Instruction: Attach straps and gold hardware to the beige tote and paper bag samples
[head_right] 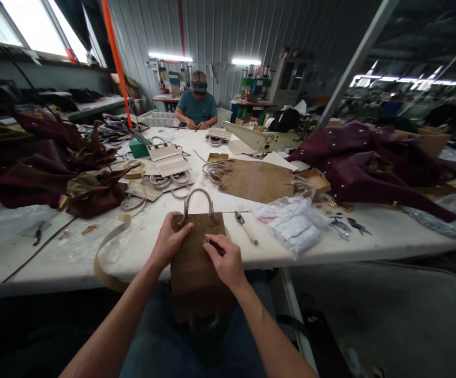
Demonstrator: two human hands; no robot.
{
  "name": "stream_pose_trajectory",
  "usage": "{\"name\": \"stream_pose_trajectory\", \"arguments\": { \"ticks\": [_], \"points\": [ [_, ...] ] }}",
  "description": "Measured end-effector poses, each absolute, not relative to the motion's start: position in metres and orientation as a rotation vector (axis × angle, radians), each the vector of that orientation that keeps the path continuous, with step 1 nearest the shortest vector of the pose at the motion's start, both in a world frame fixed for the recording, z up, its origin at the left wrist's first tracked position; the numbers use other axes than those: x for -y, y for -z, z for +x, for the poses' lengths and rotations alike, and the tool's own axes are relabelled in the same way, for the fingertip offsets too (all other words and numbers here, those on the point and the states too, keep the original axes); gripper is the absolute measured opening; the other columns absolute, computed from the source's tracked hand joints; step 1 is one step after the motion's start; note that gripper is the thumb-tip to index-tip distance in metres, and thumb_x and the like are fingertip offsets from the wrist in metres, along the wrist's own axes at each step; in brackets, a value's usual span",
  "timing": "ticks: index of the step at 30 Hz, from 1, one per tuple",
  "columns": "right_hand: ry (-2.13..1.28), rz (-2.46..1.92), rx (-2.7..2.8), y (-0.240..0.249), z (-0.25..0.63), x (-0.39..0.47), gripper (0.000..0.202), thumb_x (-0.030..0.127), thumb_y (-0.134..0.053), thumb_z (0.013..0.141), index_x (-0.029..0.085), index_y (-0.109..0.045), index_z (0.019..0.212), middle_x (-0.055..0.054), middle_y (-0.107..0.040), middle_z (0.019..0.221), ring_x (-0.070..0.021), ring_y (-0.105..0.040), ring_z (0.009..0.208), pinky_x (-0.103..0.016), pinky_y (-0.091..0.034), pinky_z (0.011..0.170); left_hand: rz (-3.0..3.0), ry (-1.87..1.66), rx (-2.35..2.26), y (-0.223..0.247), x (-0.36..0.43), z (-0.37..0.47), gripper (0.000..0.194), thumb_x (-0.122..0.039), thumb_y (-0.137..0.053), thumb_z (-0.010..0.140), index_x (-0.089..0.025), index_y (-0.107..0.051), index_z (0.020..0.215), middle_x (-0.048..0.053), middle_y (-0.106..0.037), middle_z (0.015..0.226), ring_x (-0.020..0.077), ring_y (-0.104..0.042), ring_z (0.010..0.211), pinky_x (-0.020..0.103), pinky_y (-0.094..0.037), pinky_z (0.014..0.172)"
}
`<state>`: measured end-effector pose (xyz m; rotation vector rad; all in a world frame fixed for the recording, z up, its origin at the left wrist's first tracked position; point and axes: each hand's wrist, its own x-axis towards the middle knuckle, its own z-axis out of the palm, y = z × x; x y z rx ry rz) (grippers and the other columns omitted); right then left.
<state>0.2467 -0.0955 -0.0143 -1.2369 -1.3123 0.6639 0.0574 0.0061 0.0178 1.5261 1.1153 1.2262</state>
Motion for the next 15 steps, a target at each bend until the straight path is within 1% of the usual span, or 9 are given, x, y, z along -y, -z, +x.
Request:
{"name": "stream_pose_trajectory", "arguments": {
  "ticks": [3, 5, 7, 9, 12, 15],
  "points": [
    [-0.625, -1.22, 1.482, 0.003, 0.256, 0.086, 0.03, 0.036, -0.068, 0.108, 0.027, -0.082, 0.133, -0.009, -0.081, 0.122, -0.0236, -0.079, 0.105, -0.035, -0.068, 0.087, 1.403, -1.181, -1.115, -0.01, -0.003, 0.053, 0.047, -0.039, -0.087, 0.083, -0.021, -0.064, 0.119, 0.007, -0.077, 0.112, 0.0268, -0.072, 0.105, 0.039, -0.058, 0.093],
    [-0.524, -1.233, 1.599, -0.006, 0.265, 0.074, 0.034, 0.03, -0.066, 0.108, 0.027, -0.079, 0.139, -0.01, -0.081, 0.125, -0.0238, -0.079, 0.106, -0.037, -0.067, 0.092, 1.406, -1.13, -1.12, -0.006, -0.002, 0.052, 0.044, -0.039, -0.086, 0.083, -0.019, -0.069, 0.118, 0.01, -0.08, 0.117, 0.0293, -0.073, 0.109, 0.041, -0.058, 0.096],
    [-0.423, -1.263, 1.674, -0.015, 0.272, 0.059, 0.036, 0.024, -0.069, 0.105, 0.026, -0.077, 0.14, -0.01, -0.083, 0.124, -0.0251, -0.081, 0.107, -0.041, -0.067, 0.099, 1.452, -1.095, -1.114, -0.006, -0.001, 0.053, 0.039, -0.038, -0.084, 0.085, -0.018, -0.073, 0.117, 0.01, -0.082, 0.118, 0.0304, -0.074, 0.109, 0.043, -0.057, 0.097],
    [-0.375, -1.29, 1.754, -0.02, 0.277, 0.044, 0.031, 0.021, -0.073, 0.101, 0.024, -0.079, 0.131, -0.009, -0.085, 0.118, -0.0267, -0.082, 0.104, -0.043, -0.066, 0.099, 1.481, -1.078, -1.115, -0.007, -0.001, 0.054, 0.035, -0.035, -0.083, 0.084, -0.018, -0.075, 0.114, 0.01, -0.083, 0.115, 0.0308, -0.075, 0.107, 0.043, -0.056, 0.096],
    [-0.322, -1.274, 1.905, -0.021, 0.278, 0.029, 0.017, 0.02, -0.075, 0.099, 0.023, -0.082, 0.115, -0.009, -0.087, 0.111, -0.0285, -0.083, 0.101, -0.045, -0.067, 0.096, 1.495, -1.085, -1.113, -0.006, 0.0, 0.055, 0.031, -0.033, -0.082, 0.084, -0.018, -0.076, 0.111, 0.009, -0.084, 0.112, 0.031, -0.075, 0.105, 0.042, -0.056, 0.093],
    [-0.29, -1.189, 1.958, -0.022, 0.277, 0.026, 0.017, 0.019, -0.073, 0.101, 0.024, -0.084, 0.113, -0.008, -0.087, 0.114, -0.0272, -0.083, 0.106, -0.043, -0.066, 0.099, 1.517, -1.125, -1.109, -0.003, 0.001, 0.054, 0.029, -0.031, -0.081, 0.085, -0.018, -0.075, 0.11, 0.01, -0.083, 0.112, 0.0312, -0.075, 0.105, 0.043, -0.055, 0.094]
  ]
}}
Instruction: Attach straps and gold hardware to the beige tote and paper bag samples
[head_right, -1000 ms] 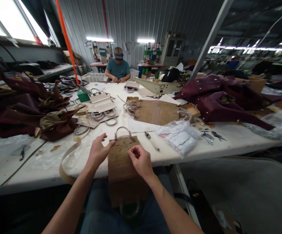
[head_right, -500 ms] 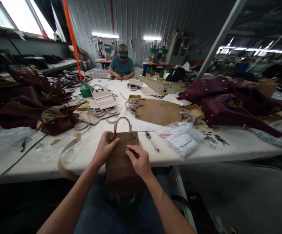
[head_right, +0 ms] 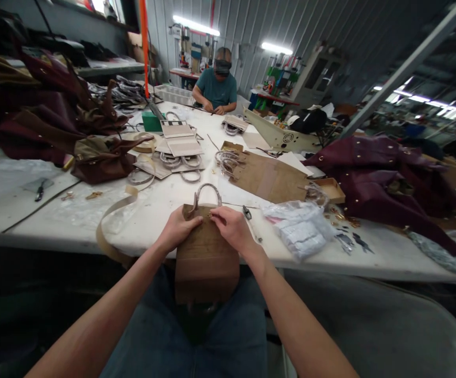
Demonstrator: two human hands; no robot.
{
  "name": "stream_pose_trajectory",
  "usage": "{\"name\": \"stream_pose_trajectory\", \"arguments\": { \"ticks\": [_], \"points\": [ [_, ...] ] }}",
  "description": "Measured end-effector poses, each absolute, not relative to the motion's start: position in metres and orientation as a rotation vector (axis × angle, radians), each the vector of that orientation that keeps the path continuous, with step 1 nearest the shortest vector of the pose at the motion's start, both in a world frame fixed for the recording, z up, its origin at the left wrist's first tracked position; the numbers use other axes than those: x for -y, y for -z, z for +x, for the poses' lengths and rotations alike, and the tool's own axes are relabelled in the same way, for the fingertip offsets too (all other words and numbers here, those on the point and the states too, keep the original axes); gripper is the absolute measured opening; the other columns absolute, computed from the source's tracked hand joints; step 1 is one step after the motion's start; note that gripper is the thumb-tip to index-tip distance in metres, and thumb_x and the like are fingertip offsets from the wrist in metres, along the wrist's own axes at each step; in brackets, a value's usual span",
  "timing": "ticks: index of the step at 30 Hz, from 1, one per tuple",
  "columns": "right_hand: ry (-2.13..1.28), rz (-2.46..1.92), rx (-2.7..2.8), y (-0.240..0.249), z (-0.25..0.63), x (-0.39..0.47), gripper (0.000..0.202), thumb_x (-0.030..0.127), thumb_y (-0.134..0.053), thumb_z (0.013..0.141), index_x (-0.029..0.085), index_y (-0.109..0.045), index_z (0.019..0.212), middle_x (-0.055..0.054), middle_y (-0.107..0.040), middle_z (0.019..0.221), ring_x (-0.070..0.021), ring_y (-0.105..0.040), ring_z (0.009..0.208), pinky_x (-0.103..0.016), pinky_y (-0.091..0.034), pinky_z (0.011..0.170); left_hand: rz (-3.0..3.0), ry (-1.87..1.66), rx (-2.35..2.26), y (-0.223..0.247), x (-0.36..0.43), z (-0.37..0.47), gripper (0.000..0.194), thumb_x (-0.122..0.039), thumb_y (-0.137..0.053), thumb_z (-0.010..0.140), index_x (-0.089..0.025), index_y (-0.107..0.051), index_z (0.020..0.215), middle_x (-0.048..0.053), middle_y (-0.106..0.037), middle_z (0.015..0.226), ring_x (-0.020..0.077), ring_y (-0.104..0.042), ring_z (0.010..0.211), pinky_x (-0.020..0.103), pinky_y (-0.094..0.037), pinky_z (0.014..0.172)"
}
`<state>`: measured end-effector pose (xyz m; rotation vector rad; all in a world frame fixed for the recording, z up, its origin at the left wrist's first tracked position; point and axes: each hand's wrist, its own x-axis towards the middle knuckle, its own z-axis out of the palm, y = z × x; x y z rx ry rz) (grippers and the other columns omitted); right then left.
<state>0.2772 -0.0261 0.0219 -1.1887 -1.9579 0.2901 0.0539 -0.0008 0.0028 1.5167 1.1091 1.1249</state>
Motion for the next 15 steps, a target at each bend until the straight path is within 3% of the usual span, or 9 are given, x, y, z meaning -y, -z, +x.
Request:
{"name": "stream_pose_trajectory", "arguments": {
  "ticks": [4, 9, 12, 15],
  "points": [
    [-0.305, -1.131, 1.99, -0.0237, 0.2772, 0.0278, 0.02, 0.018, -0.069, 0.103, 0.026, -0.085, 0.112, -0.007, -0.087, 0.115, -0.0249, -0.082, 0.107, -0.039, -0.066, 0.098, 1.534, -1.142, -1.131, 0.001, 0.0004, 0.0532, 0.026, -0.029, -0.08, 0.085, -0.019, -0.073, 0.107, 0.009, -0.081, 0.109, 0.0303, -0.074, 0.103, 0.043, -0.054, 0.093],
    [-0.298, -1.242, 1.988, -0.0243, 0.2778, 0.0253, 0.02, 0.018, -0.074, 0.097, 0.023, -0.082, 0.114, -0.006, -0.086, 0.105, -0.0219, -0.081, 0.085, -0.036, -0.065, 0.083, 1.521, -1.122, -1.144, 0.001, 0.0, 0.0539, 0.027, -0.029, -0.08, 0.084, -0.019, -0.071, 0.108, 0.009, -0.08, 0.108, 0.0292, -0.074, 0.101, 0.041, -0.054, 0.091],
    [-0.308, -1.258, 2.015, -0.0258, 0.277, 0.0214, 0.013, 0.015, -0.074, 0.093, 0.022, -0.08, 0.102, -0.004, -0.084, 0.094, -0.0211, -0.078, 0.079, -0.034, -0.063, 0.077, 1.513, -1.118, -1.16, 0.0008, 0.0003, 0.0536, 0.028, -0.029, -0.081, 0.084, -0.019, -0.07, 0.108, 0.008, -0.08, 0.108, 0.0282, -0.073, 0.1, 0.04, -0.054, 0.089],
    [-0.301, -1.177, 2.093, -0.0278, 0.2765, 0.0181, 0.014, 0.012, -0.07, 0.093, 0.023, -0.079, 0.094, -0.005, -0.084, 0.096, -0.022, -0.078, 0.086, -0.035, -0.061, 0.081, 1.506, -1.126, -1.15, 0.0015, 0.0007, 0.0534, 0.028, -0.028, -0.081, 0.083, -0.019, -0.069, 0.108, 0.007, -0.079, 0.106, 0.027, -0.073, 0.098, 0.039, -0.054, 0.088]
  ]
}}
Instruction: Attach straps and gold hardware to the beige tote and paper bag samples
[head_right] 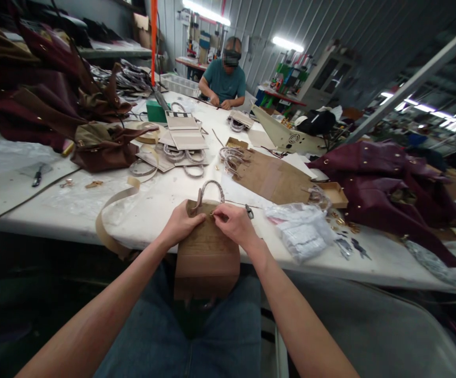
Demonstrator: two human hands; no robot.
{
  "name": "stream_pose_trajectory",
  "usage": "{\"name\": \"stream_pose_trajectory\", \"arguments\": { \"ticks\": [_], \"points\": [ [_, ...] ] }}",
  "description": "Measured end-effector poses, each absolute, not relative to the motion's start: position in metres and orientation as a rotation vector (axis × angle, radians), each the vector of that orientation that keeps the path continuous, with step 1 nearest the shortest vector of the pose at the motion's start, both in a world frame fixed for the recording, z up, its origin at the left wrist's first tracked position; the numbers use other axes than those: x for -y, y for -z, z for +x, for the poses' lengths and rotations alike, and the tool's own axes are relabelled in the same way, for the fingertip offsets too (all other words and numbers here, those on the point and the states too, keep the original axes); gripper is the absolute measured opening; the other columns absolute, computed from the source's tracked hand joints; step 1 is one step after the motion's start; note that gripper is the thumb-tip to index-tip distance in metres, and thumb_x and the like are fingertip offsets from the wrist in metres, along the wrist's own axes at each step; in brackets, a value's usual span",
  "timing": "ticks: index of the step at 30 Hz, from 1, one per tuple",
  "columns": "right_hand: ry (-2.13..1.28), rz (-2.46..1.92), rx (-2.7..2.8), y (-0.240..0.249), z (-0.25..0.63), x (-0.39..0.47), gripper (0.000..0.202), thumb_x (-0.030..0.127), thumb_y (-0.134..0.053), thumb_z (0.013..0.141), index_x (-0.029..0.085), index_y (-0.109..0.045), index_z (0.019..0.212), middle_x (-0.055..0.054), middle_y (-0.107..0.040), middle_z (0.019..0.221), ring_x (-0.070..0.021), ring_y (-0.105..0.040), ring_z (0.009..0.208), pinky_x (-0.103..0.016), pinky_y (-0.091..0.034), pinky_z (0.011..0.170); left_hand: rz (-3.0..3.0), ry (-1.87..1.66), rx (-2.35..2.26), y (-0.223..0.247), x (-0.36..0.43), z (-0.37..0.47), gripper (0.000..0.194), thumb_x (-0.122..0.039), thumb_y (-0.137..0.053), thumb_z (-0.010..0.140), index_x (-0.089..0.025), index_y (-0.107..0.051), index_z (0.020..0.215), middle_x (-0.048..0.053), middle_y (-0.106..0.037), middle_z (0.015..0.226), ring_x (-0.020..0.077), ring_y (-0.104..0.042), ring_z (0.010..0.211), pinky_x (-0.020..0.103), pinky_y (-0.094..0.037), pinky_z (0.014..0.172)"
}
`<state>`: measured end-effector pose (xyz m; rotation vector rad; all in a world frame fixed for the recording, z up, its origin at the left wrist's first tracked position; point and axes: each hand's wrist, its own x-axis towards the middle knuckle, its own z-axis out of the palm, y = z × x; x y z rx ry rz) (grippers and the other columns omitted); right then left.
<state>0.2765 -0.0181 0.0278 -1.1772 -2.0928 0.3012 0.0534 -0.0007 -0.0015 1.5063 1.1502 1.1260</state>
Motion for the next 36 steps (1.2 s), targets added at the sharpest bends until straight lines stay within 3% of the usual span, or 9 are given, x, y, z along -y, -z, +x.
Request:
{"name": "stream_pose_trajectory", "arguments": {
  "ticks": [7, 19, 25, 36],
  "points": [
    [-0.345, -1.107, 2.147, -0.028, 0.277, 0.015, 0.017, 0.011, -0.071, 0.093, 0.024, -0.079, 0.086, -0.004, -0.084, 0.095, -0.0207, -0.078, 0.086, -0.034, -0.061, 0.082, 1.532, -1.102, -1.158, 0.004, 0.0, 0.054, 0.025, -0.027, -0.08, 0.083, -0.02, -0.068, 0.104, 0.005, -0.078, 0.1, 0.0267, -0.072, 0.094, 0.039, -0.053, 0.085],
    [-0.292, -1.159, 2.079, -0.024, 0.274, 0.022, 0.018, 0.024, -0.07, 0.101, 0.025, -0.085, 0.09, -0.007, -0.086, 0.104, -0.0225, -0.081, 0.093, -0.038, -0.066, 0.088, 1.54, -1.106, -1.171, -0.002, 0.001, 0.055, 0.021, -0.03, -0.078, 0.083, -0.022, -0.069, 0.1, 0.005, -0.08, 0.101, 0.0283, -0.073, 0.096, 0.04, -0.056, 0.087],
    [-0.239, -1.214, 2.136, -0.024, 0.268, 0.02, 0.025, 0.021, -0.068, 0.102, 0.024, -0.082, 0.082, -0.007, -0.084, 0.1, -0.0216, -0.078, 0.089, -0.036, -0.062, 0.084, 1.541, -1.104, -1.173, -0.004, 0.0, 0.056, 0.022, -0.025, -0.078, 0.083, -0.02, -0.071, 0.103, 0.006, -0.081, 0.103, 0.0276, -0.074, 0.098, 0.039, -0.057, 0.089],
    [-0.137, -1.241, 2.273, -0.024, 0.266, 0.022, 0.025, 0.015, -0.067, 0.102, 0.023, -0.076, 0.079, -0.008, -0.081, 0.101, -0.0213, -0.074, 0.089, -0.034, -0.059, 0.081, 1.573, -1.107, -1.228, 0.002, 0.002, 0.057, 0.021, -0.03, -0.08, 0.085, -0.021, -0.069, 0.1, 0.006, -0.08, 0.099, 0.0272, -0.073, 0.093, 0.039, -0.055, 0.084]
  ]
}}
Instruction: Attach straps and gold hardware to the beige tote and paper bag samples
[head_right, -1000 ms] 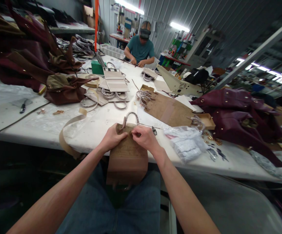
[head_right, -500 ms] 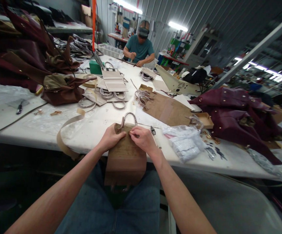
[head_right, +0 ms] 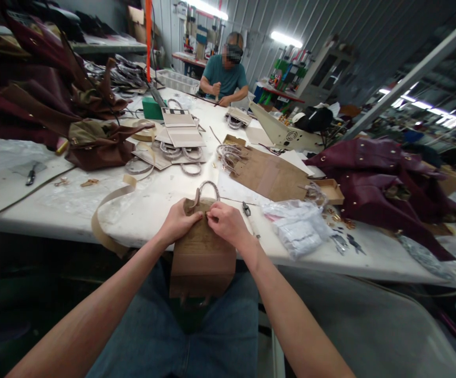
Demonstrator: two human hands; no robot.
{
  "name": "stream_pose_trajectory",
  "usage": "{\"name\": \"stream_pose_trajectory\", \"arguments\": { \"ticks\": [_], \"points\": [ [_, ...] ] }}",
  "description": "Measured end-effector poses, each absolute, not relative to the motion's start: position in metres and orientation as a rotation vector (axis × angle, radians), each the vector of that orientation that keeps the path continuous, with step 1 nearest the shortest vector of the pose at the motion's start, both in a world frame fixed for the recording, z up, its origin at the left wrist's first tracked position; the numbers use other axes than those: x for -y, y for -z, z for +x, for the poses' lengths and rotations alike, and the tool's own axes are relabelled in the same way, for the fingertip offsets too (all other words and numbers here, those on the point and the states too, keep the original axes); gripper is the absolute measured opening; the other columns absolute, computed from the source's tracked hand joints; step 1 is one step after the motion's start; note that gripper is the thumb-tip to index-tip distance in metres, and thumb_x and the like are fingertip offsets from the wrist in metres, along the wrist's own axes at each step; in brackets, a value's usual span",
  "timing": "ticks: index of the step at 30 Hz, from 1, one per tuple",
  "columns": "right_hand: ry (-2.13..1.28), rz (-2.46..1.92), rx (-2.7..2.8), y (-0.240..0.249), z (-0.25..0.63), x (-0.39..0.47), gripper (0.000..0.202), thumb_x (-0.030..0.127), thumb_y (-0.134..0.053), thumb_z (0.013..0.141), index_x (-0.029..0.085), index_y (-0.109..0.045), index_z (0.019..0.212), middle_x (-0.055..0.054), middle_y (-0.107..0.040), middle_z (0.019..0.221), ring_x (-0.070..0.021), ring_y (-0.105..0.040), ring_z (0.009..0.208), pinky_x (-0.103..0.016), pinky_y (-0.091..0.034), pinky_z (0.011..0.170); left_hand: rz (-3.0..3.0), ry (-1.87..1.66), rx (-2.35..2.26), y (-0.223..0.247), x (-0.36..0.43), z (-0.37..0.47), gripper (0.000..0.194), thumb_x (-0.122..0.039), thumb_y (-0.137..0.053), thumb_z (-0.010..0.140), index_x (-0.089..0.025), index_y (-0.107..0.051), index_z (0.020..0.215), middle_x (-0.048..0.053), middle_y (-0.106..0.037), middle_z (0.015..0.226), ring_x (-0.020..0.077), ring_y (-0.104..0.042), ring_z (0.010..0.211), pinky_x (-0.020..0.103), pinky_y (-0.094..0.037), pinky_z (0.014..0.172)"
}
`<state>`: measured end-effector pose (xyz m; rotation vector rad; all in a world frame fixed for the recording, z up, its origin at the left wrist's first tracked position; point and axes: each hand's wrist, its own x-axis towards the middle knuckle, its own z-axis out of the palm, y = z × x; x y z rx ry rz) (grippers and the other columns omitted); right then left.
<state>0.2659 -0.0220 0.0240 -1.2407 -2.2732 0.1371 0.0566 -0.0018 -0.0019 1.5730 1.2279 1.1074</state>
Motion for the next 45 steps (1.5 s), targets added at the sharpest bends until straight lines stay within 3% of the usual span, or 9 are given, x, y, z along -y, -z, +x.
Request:
{"name": "stream_pose_trajectory", "arguments": {
  "ticks": [5, 10, 14, 18, 20, 24, 30, 38, 45],
  "points": [
    [-0.059, -1.229, 2.437, -0.025, 0.263, 0.02, 0.024, 0.009, -0.064, 0.099, 0.022, -0.073, 0.081, -0.008, -0.077, 0.099, -0.0216, -0.07, 0.087, -0.034, -0.057, 0.077, 1.552, -1.115, -1.163, 0.003, 0.001, 0.055, 0.024, -0.034, -0.082, 0.083, -0.02, -0.07, 0.1, 0.006, -0.081, 0.098, 0.0274, -0.075, 0.093, 0.039, -0.056, 0.083],
    [-0.13, -1.121, 2.523, -0.031, 0.27, 0.021, 0.026, 0.005, -0.059, 0.099, 0.024, -0.074, 0.089, -0.008, -0.076, 0.105, -0.0236, -0.07, 0.098, -0.037, -0.059, 0.089, 1.531, -1.122, -1.06, 0.004, 0.002, 0.051, 0.032, -0.039, -0.085, 0.083, -0.02, -0.071, 0.105, 0.006, -0.082, 0.1, 0.0264, -0.074, 0.094, 0.037, -0.057, 0.085],
    [-0.07, -1.162, 2.239, -0.032, 0.278, 0.034, 0.03, 0.013, -0.06, 0.106, 0.029, -0.075, 0.126, -0.009, -0.076, 0.131, -0.0286, -0.071, 0.124, -0.046, -0.057, 0.111, 1.454, -1.15, -0.979, 0.0, 0.005, 0.052, 0.039, -0.043, -0.086, 0.086, -0.019, -0.073, 0.113, 0.007, -0.083, 0.11, 0.0269, -0.075, 0.103, 0.037, -0.059, 0.092],
    [0.063, -1.433, 1.728, -0.029, 0.287, 0.037, 0.088, 0.039, -0.095, 0.084, 0.024, -0.055, 0.161, -0.02, -0.065, 0.157, -0.0423, -0.06, 0.147, -0.062, -0.049, 0.124, 1.345, -1.115, -0.908, -0.004, 0.008, 0.054, 0.044, -0.044, -0.09, 0.083, -0.019, -0.076, 0.117, 0.009, -0.085, 0.117, 0.0283, -0.077, 0.107, 0.039, -0.061, 0.096],
    [-0.212, -1.559, 1.639, -0.03, 0.292, 0.032, 0.089, 0.043, -0.101, 0.073, 0.02, -0.066, 0.151, -0.02, -0.075, 0.143, -0.0408, -0.071, 0.13, -0.056, -0.059, 0.11, 1.278, -1.07, -0.906, -0.008, 0.007, 0.055, 0.046, -0.044, -0.093, 0.079, -0.02, -0.077, 0.114, 0.008, -0.086, 0.114, 0.0286, -0.078, 0.104, 0.039, -0.062, 0.093],
    [-0.927, -1.589, 1.602, -0.042, 0.298, 0.019, 0.046, 0.04, -0.096, 0.072, 0.018, -0.084, 0.111, -0.006, -0.086, 0.102, -0.0273, -0.079, 0.092, -0.035, -0.061, 0.08, 1.174, -0.935, -0.906, -0.018, 0.003, 0.059, 0.049, -0.043, -0.098, 0.072, -0.019, -0.083, 0.112, 0.01, -0.087, 0.111, 0.0305, -0.08, 0.101, 0.042, -0.065, 0.09],
    [-1.074, -1.593, 1.544, -0.056, 0.296, 0.006, 0.037, 0.035, -0.099, 0.062, 0.016, -0.085, 0.09, -0.001, -0.081, 0.083, -0.0201, -0.071, 0.076, -0.028, -0.05, 0.068, 1.082, -0.89, -0.965, -0.028, 0.002, 0.067, 0.047, -0.039, -0.105, 0.065, -0.018, -0.089, 0.104, 0.013, -0.088, 0.112, 0.0339, -0.082, 0.099, 0.046, -0.067, 0.092],
    [-1.017, -1.641, 1.509, -0.041, 0.297, -0.004, 0.033, 0.031, -0.1, 0.062, 0.018, -0.086, 0.089, 0.002, -0.078, 0.077, -0.0192, -0.07, 0.075, -0.027, -0.049, 0.067, 1.138, -0.901, -1.042, -0.029, 0.004, 0.072, 0.054, -0.041, -0.106, 0.062, -0.019, -0.089, 0.108, 0.011, -0.089, 0.107, 0.0329, -0.082, 0.097, 0.041, -0.066, 0.085],
    [-0.766, -1.435, 1.455, -0.038, 0.3, 0.011, 0.084, 0.049, -0.104, 0.068, 0.024, -0.075, 0.143, -0.005, -0.082, 0.124, -0.0232, -0.075, 0.104, -0.032, -0.059, 0.091, 1.016, -0.947, -1.182, -0.021, -0.004, 0.069, 0.058, -0.054, -0.104, 0.066, -0.017, -0.087, 0.108, 0.01, -0.088, 0.107, 0.0265, -0.079, 0.093, 0.029, -0.06, 0.07]
  ]
}}
